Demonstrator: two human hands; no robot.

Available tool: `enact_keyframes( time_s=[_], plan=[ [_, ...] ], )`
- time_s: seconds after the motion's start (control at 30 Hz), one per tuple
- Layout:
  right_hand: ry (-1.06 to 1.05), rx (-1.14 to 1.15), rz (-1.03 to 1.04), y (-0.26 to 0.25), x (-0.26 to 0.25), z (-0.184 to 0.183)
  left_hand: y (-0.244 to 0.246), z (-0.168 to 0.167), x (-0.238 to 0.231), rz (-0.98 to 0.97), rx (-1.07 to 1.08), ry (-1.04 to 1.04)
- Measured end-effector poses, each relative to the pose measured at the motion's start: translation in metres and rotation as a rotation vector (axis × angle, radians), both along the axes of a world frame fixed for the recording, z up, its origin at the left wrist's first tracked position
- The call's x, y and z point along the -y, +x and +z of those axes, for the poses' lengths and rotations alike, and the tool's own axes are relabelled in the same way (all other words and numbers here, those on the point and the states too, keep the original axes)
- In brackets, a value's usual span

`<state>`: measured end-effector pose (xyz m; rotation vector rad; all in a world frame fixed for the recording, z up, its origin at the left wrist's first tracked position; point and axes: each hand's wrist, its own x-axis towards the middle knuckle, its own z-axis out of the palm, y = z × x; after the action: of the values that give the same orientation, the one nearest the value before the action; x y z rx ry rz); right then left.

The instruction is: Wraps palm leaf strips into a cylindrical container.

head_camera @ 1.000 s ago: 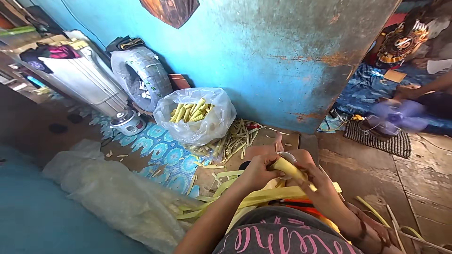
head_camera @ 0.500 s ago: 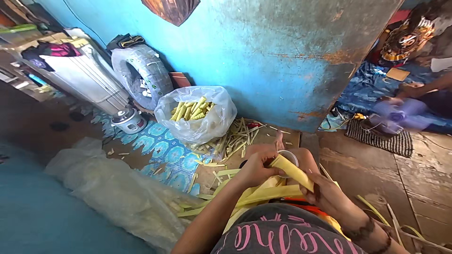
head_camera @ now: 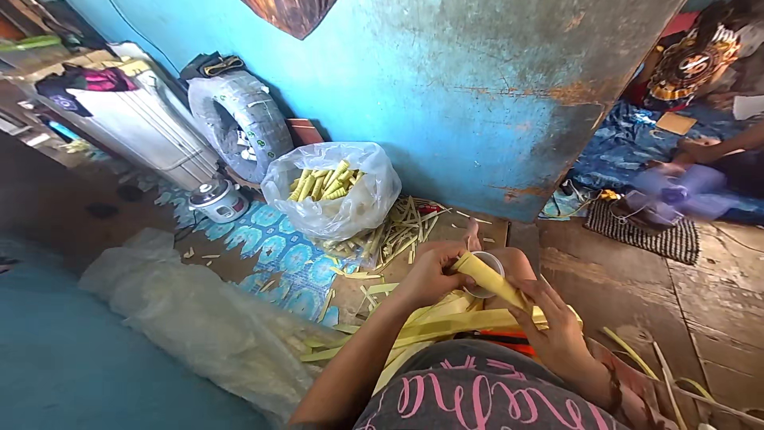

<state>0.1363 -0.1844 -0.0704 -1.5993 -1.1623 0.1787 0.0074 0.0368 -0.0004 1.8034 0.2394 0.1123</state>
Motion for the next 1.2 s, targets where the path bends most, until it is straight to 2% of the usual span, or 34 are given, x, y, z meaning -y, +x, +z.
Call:
enact_keyframes(
  time_s=[0.03, 0.1, 0.13, 0.17, 0.2, 0.27, 0.3, 0.33, 0.4, 0.43, 0.47, 0.5, 0.57, 0.6, 0.63, 0.7, 0.73, 0.77, 0.8, 0.9, 0.93, 0.97, 1.03, 1.07, 1.1, 1.13, 1.2],
  plan=[
    [-0.030, -0.193, 0.036, -0.001, 0.001, 0.004, 0.000, 0.001, 0.000, -0.005, -0.010, 0.002],
    [-0.118, -0.909, 0.107, -0.003, 0.000, 0.022, 0.000, 0.002, -0.003, -0.018, -0.002, 0.023],
    [-0.133, -1.073, 0.121, -0.003, 0.000, 0.025, 0.000, 0.000, -0.003, -0.024, 0.006, 0.033],
    [-0.123, -1.021, 0.112, -0.003, 0.000, 0.025, 0.001, 0.000, -0.004, -0.025, 0.013, 0.037],
    [-0.102, -0.789, 0.094, -0.003, 0.001, 0.021, 0.002, 0.000, -0.005, -0.021, 0.023, 0.036],
    [-0.050, -0.174, 0.020, 0.000, 0.002, 0.006, 0.002, 0.002, -0.008, -0.002, 0.026, 0.020],
    [-0.024, -0.080, 0.003, 0.001, 0.001, 0.001, 0.002, 0.003, -0.008, 0.005, 0.024, 0.013],
    [-0.037, -0.229, 0.027, 0.001, 0.001, 0.003, 0.002, 0.003, -0.010, 0.000, 0.028, 0.015],
    [-0.082, -0.925, 0.102, 0.001, -0.001, 0.016, 0.002, 0.005, -0.011, -0.013, 0.033, 0.029],
    [-0.089, -1.118, 0.122, 0.001, -0.002, 0.019, 0.001, 0.006, -0.011, -0.016, 0.032, 0.029],
    [-0.081, -1.094, 0.105, 0.001, -0.002, 0.020, 0.001, 0.006, -0.010, -0.010, 0.028, 0.021],
    [-0.065, -0.895, 0.083, 0.000, -0.001, 0.018, 0.002, 0.007, -0.010, 0.004, 0.024, 0.003],
    [-0.016, -0.271, 0.039, 0.004, 0.001, 0.004, 0.002, 0.007, -0.012, 0.029, 0.013, -0.025],
    [0.002, -0.108, 0.012, 0.005, -0.001, 0.000, 0.001, 0.007, -0.013, 0.029, 0.015, -0.023],
    [-0.003, -0.180, 0.029, 0.005, 0.000, 0.000, 0.001, 0.006, -0.015, 0.012, 0.022, -0.017],
    [-0.056, -0.834, 0.120, 0.003, 0.000, 0.011, -0.001, 0.006, -0.017, -0.031, 0.037, 0.007],
    [-0.080, -1.087, 0.144, 0.003, -0.001, 0.015, -0.002, 0.006, -0.017, -0.045, 0.041, 0.029],
    [-0.091, -1.137, 0.149, 0.003, -0.001, 0.017, -0.002, 0.006, -0.017, -0.049, 0.044, 0.050],
    [-0.077, -0.999, 0.128, 0.002, 0.000, 0.017, -0.001, 0.006, -0.018, -0.044, 0.046, 0.057],
    [-0.013, -0.151, 0.010, 0.003, 0.001, 0.000, -0.003, 0.004, -0.019, -0.016, 0.039, 0.033],
    [-0.001, -0.138, 0.007, 0.003, 0.001, -0.001, -0.004, 0.005, -0.019, -0.017, 0.036, 0.028],
    [-0.024, -0.371, 0.050, 0.002, 0.002, 0.004, -0.004, 0.005, -0.020, -0.024, 0.037, 0.022],
    [-0.120, -1.038, 0.103, 0.002, 0.000, 0.018, -0.006, 0.006, -0.020, -0.048, 0.045, 0.022],
    [-0.140, -1.168, 0.106, 0.002, -0.002, 0.021, -0.006, 0.007, -0.020, -0.052, 0.041, 0.024],
    [-0.126, -1.102, 0.089, 0.002, -0.001, 0.021, -0.006, 0.007, -0.020, -0.045, 0.036, 0.020],
    [-0.099, -0.875, 0.074, 0.001, 0.000, 0.018, -0.006, 0.007, -0.021, -0.028, 0.028, 0.006],
    [-0.047, -0.270, 0.041, 0.004, 0.002, 0.003, -0.008, 0.008, -0.023, 0.012, 0.007, -0.012]
  ],
)
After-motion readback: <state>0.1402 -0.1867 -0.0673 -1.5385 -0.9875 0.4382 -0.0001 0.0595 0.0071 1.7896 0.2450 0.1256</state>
